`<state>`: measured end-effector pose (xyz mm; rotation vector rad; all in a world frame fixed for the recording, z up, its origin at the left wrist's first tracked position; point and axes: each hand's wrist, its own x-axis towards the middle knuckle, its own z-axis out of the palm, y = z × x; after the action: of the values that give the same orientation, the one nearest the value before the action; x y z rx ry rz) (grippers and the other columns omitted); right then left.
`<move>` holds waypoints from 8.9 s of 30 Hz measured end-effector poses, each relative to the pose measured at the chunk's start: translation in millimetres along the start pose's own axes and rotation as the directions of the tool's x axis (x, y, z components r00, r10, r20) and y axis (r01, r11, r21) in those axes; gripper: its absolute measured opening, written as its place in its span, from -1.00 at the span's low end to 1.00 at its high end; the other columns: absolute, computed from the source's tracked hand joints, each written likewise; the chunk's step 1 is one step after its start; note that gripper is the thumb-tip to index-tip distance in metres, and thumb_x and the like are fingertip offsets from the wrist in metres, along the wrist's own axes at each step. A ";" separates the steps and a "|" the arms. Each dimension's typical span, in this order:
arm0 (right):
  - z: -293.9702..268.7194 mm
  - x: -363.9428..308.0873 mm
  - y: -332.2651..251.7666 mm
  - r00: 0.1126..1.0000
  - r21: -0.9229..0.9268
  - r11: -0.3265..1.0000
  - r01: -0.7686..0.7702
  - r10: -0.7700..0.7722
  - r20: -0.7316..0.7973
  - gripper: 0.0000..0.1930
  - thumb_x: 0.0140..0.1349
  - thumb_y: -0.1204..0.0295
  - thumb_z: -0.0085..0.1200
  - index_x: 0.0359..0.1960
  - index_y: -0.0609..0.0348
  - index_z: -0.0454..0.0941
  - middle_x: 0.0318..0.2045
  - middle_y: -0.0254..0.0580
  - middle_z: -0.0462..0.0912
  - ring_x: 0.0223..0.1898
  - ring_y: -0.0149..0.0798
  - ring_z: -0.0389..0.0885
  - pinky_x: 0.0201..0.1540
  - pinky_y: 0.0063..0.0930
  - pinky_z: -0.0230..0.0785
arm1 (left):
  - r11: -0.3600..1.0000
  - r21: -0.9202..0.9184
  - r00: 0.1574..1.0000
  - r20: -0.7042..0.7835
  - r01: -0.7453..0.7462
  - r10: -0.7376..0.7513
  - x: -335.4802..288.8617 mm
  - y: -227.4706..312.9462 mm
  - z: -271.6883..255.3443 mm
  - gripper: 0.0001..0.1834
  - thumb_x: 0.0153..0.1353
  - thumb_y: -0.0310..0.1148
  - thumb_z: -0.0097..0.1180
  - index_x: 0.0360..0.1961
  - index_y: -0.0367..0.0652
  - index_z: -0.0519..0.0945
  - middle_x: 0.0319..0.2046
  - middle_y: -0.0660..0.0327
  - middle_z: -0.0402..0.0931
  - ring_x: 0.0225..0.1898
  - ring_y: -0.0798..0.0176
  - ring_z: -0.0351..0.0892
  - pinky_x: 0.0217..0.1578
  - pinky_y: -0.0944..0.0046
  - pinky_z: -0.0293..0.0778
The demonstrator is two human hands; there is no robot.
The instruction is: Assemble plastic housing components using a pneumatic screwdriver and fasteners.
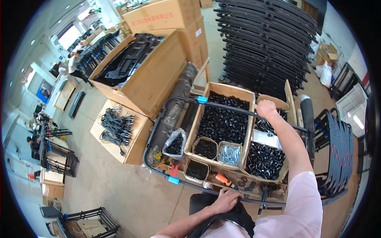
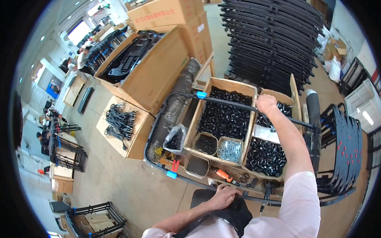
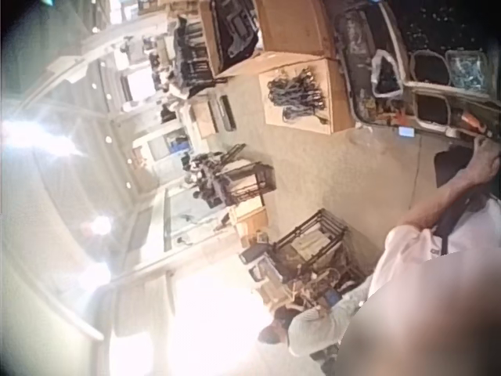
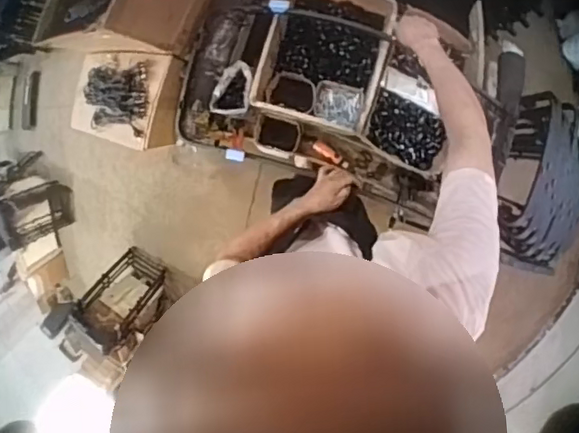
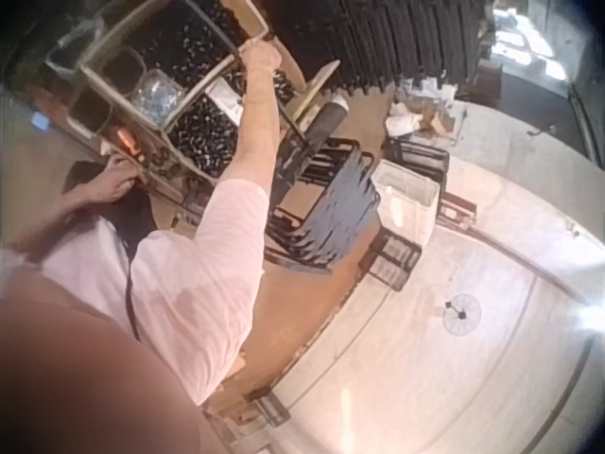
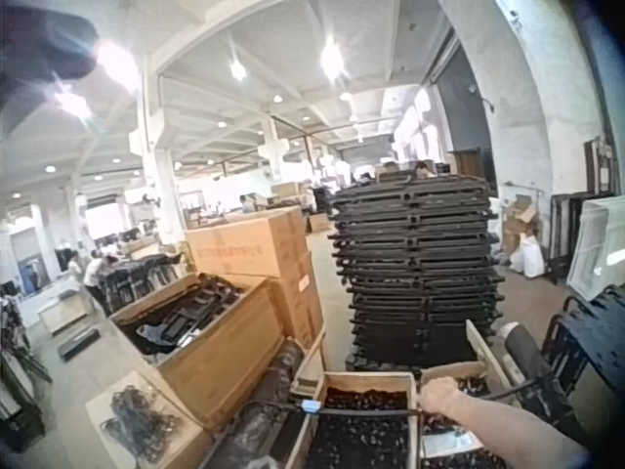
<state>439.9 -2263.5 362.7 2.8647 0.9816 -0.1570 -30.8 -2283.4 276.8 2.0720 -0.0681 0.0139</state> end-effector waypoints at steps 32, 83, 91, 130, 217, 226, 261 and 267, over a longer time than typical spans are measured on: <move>17.1 -5.4 7.8 0.987 -0.333 0.929 0.160 -0.143 0.075 -0.78 0.23 0.38 0.17 -0.15 0.02 0.80 -0.09 -0.09 0.82 -0.04 -0.06 0.82 -0.03 -0.17 0.68 | 0.898 -0.094 0.894 0.190 0.429 -0.407 6.4 20.3 -1.8 -0.69 0.40 -0.09 0.17 0.01 -0.04 0.61 -0.08 -0.04 0.71 -0.01 -0.20 0.69 0.00 -0.10 0.59; 16.5 -6.2 7.1 0.987 -0.292 0.943 0.162 -0.152 0.056 -0.74 0.22 0.35 0.15 -0.13 0.06 0.80 -0.03 -0.06 0.81 0.01 -0.04 0.80 0.01 -0.12 0.65 | 0.931 -0.037 0.881 0.339 0.363 -0.330 4.5 22.3 -21.1 -0.55 0.49 -0.04 -0.06 0.30 0.19 0.58 0.06 -0.03 0.68 0.10 -0.18 0.66 0.13 -0.07 0.56; 27.9 -11.3 8.2 0.973 -0.213 0.951 0.224 -0.232 -0.013 -0.76 0.22 0.37 0.13 -0.16 0.08 0.79 -0.10 -0.03 0.82 -0.02 -0.06 0.82 -0.02 -0.13 0.67 | 0.931 -0.060 0.914 0.224 0.360 -0.339 2.9 15.9 -9.8 -0.38 0.43 0.03 0.14 0.44 0.12 0.41 0.09 -0.01 0.69 0.13 -0.19 0.65 0.14 -0.10 0.55; 36.1 -434.9 -124.1 0.951 0.613 0.789 -0.025 -0.170 0.258 -0.45 0.54 -0.05 -0.07 -0.11 0.28 0.65 -0.40 0.07 0.74 -0.35 0.12 0.71 -0.29 -0.06 0.51 | 0.568 -0.492 -0.216 -0.848 0.660 -0.483 -187.2 -191.7 -465.4 -0.52 0.33 0.04 0.18 0.03 -0.12 0.69 -0.03 -0.09 0.72 0.01 -0.14 0.73 0.06 -0.02 0.59; 76.0 -416.7 -205.9 0.897 -0.164 0.962 -0.219 0.265 0.353 -0.43 0.27 0.03 0.22 0.06 0.31 0.52 -0.13 0.16 0.75 -0.02 0.14 0.76 0.02 -0.06 0.63 | 0.957 0.184 0.973 -0.001 -0.226 0.230 -125.7 -118.0 -236.3 -0.55 0.51 -0.02 0.00 -0.19 -0.28 0.54 -0.31 -0.11 0.62 -0.15 -0.21 0.62 -0.03 -0.08 0.45; 77.3 -400.3 -222.1 0.864 -0.076 0.894 -0.442 0.447 0.231 -0.39 0.28 -0.04 0.18 -0.05 0.42 0.62 -0.15 0.30 0.74 -0.11 0.28 0.75 0.01 -0.03 0.60 | 0.889 -0.455 0.998 -0.016 -0.059 0.057 -140.7 -93.1 -262.1 -0.66 0.59 -0.07 -0.04 -0.04 -0.17 0.46 -0.40 0.19 0.52 -0.34 0.13 0.61 -0.27 0.08 0.52; -23.1 -223.8 -352.1 0.772 0.781 -0.619 0.080 0.534 0.344 -0.73 0.60 0.21 -0.11 -0.11 0.14 0.53 -0.63 -0.57 0.21 -0.68 -0.54 0.10 -0.65 -0.54 -0.04 | 0.779 -0.547 0.930 0.346 0.306 -0.122 -187.9 -100.2 -294.2 -0.58 0.65 -0.06 -0.17 -0.28 -0.14 0.45 -0.50 0.35 0.43 -0.46 0.38 0.46 -0.40 0.26 0.45; -16.3 -204.0 -316.5 0.729 0.771 -0.629 0.096 0.573 0.376 -0.76 0.60 0.29 -0.15 -0.12 0.17 0.49 -0.63 -0.54 0.22 -0.71 -0.51 0.09 -0.66 -0.48 -0.04 | 0.569 -0.637 0.843 0.492 0.519 -0.218 -217.2 -83.3 -317.2 -0.60 0.65 -0.08 -0.16 -0.28 -0.12 0.45 -0.44 0.31 0.45 -0.42 0.37 0.49 -0.41 0.33 0.44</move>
<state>85.8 -2136.0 383.9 4.6744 -1.8291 -0.8160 -237.2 -1956.2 348.1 1.1676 0.1358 -0.5850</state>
